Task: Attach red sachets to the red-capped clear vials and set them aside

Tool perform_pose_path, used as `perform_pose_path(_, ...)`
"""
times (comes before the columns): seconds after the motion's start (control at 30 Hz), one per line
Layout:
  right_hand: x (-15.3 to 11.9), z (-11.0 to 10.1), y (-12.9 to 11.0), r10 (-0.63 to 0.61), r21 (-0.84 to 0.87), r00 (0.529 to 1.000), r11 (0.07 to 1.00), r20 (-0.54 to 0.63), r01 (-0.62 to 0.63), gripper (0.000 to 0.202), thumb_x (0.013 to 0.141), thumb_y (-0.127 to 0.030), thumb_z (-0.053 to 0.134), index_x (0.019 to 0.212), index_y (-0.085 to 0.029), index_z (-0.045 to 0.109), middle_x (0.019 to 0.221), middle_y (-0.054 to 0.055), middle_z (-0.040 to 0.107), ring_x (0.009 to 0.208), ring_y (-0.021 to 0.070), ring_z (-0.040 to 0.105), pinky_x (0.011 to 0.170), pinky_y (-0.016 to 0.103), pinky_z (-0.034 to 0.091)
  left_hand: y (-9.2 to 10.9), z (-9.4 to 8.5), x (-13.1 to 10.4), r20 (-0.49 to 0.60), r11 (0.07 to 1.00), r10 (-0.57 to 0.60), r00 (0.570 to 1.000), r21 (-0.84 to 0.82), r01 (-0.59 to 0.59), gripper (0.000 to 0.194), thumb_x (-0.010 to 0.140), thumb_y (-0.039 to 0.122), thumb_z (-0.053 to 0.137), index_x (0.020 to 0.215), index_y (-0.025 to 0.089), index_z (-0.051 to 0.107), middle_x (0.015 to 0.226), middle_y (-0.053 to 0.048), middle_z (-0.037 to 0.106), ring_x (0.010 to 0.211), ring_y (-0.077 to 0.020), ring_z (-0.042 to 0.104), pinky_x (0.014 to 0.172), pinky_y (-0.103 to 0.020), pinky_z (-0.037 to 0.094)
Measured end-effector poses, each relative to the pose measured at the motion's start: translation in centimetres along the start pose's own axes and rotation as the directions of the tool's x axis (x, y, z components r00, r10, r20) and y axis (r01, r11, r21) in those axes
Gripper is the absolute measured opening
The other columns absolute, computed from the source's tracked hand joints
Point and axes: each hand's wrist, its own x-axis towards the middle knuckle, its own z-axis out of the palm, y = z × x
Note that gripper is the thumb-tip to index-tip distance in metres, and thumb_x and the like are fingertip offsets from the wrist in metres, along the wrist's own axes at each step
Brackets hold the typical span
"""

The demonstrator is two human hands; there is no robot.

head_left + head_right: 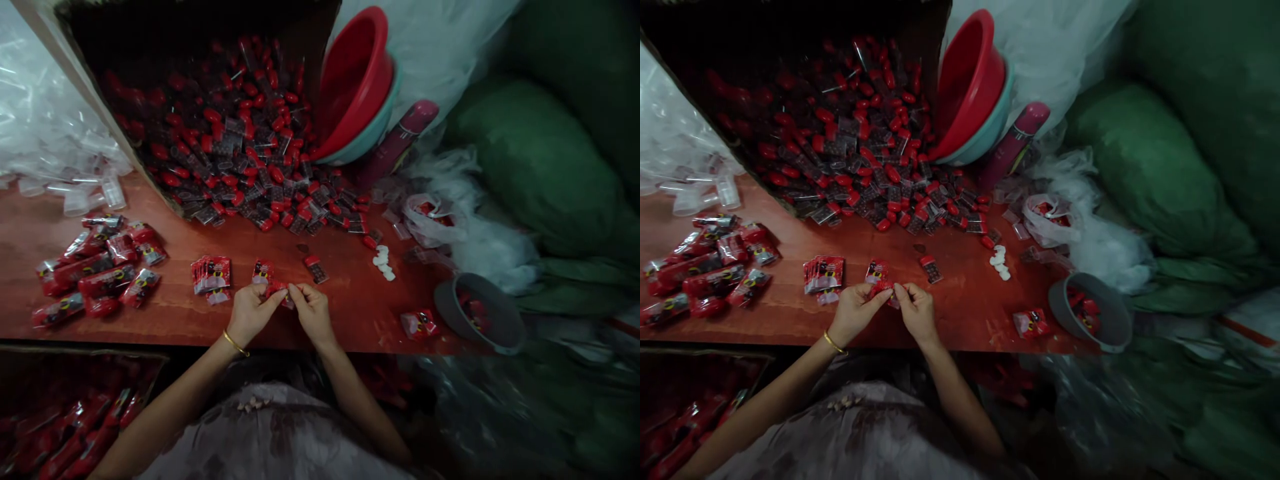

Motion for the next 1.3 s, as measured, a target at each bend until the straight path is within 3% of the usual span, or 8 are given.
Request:
perform_pose_path(0.17,0.1,1.5,0.3,-0.014,-0.018,0.989,1.0,-0.144,0.011,0.031,0.085,-0.041,0.045,0.071,-0.018,0.059,0.059,-0.001,0.056,0.053,0.0116,0.049,0.052,0.023,0.039,0.2,1.1,-0.1,0.031,0.874,-0.22,0.975,-0.437,0.211,0.033,0.057,0.043,0.075,0.075,0.015,0.069,0.067,-0.001,0.067,0.061,-0.0116,0.057,0.062,-0.024,0.046)
perform_pose_path(0.33,1.0,0.5,0.8,-0.097,-0.181,0.994,0.98,-0.054,0.086,0.037,0.091,-0.042,0.034,0.083,-0.019,0.062,0.076,0.004,0.066,0.07,0.017,0.059,0.065,0.027,0.046,0.5,0.8,0.4,0.05,0.672,-0.423,0.905,-0.653,0.35,0.036,0.048,0.039,0.081,0.065,0.013,0.062,0.059,0.0,0.063,0.054,-0.0087,0.056,0.056,-0.021,0.047)
perform_pose_path(0.47,2.7,-3.1,2.1,-0.249,-0.71,0.966,0.692,-0.064,0.132,0.049,0.083,-0.047,0.048,0.118,-0.013,0.054,0.114,0.016,0.06,0.103,0.0297,0.052,0.087,0.045,0.04,1.3,-0.5,1.0,0.148,0.569,-0.454,0.879,-0.711,0.413,0.034,0.052,0.036,0.081,0.07,0.014,0.061,0.062,-0.001,0.065,0.057,-0.0107,0.06,0.06,-0.024,0.05)
perform_pose_path(0.6,3.9,-5.6,3.9,-0.239,-0.867,0.971,0.481,0.009,0.126,0.041,0.083,-0.033,0.048,0.117,-0.011,0.055,0.116,0.018,0.06,0.101,0.0305,0.052,0.086,0.046,0.041,2.0,-0.9,1.1,0.197,0.534,-0.446,0.873,-0.724,0.436,0.029,0.058,0.033,0.078,0.073,0.014,0.062,0.064,-0.001,0.066,0.059,-0.0114,0.061,0.062,-0.025,0.05)
perform_pose_path(0.73,2.6,-5.9,3.7,-0.222,-0.684,0.974,0.719,-0.053,0.127,0.034,0.085,-0.033,0.041,0.106,-0.013,0.06,0.092,0.014,0.067,0.078,0.0231,0.061,0.074,0.037,0.048,2.1,-0.7,0.9,0.175,0.55,-0.434,0.884,-0.726,0.413,0.029,0.057,0.034,0.079,0.067,0.014,0.06,0.058,0.001,0.063,0.055,-0.0105,0.06,0.06,-0.025,0.05)
perform_pose_path(0.87,-0.8,-5.5,0.8,0.051,-0.104,0.995,0.994,0.088,-0.042,0.037,0.086,-0.045,0.042,0.1,-0.017,0.06,0.064,0.001,0.063,0.04,0.0103,0.05,0.045,0.024,0.045,1.9,-0.5,0.5,0.09,0.628,-0.39,0.916,-0.702,0.336,0.033,0.052,0.036,0.081,0.066,0.014,0.061,0.057,0.003,0.061,0.052,-0.0081,0.056,0.057,-0.022,0.048)
perform_pose_path(1.07,-2.8,-4.5,-2.4,0.242,0.149,0.904,0.939,0.351,-0.309,0.037,0.075,-0.049,0.058,0.09,-0.015,0.063,0.054,-0.003,0.058,0.032,0.005,0.043,0.032,0.017,0.033,2.0,-0.7,0.1,0.085,0.763,-0.228,0.97,-0.604,0.232,0.034,0.053,0.04,0.079,0.071,0.014,0.067,0.07,0.0,0.067,0.063,-0.0098,0.058,0.066,-0.023,0.047)
perform_pose_path(1.3,-2.1,-3.5,-1.3,0.242,0.195,0.911,0.928,0.333,-0.318,0.034,0.076,-0.046,0.057,0.087,-0.014,0.064,0.051,-0.004,0.057,0.031,0.0033,0.04,0.031,0.015,0.035,2.1,-1.1,-0.3,0.081,0.815,-0.145,0.986,-0.555,0.165,0.029,0.058,0.039,0.077,0.072,0.014,0.067,0.07,0.0,0.066,0.065,-0.0099,0.056,0.068,-0.023,0.045)
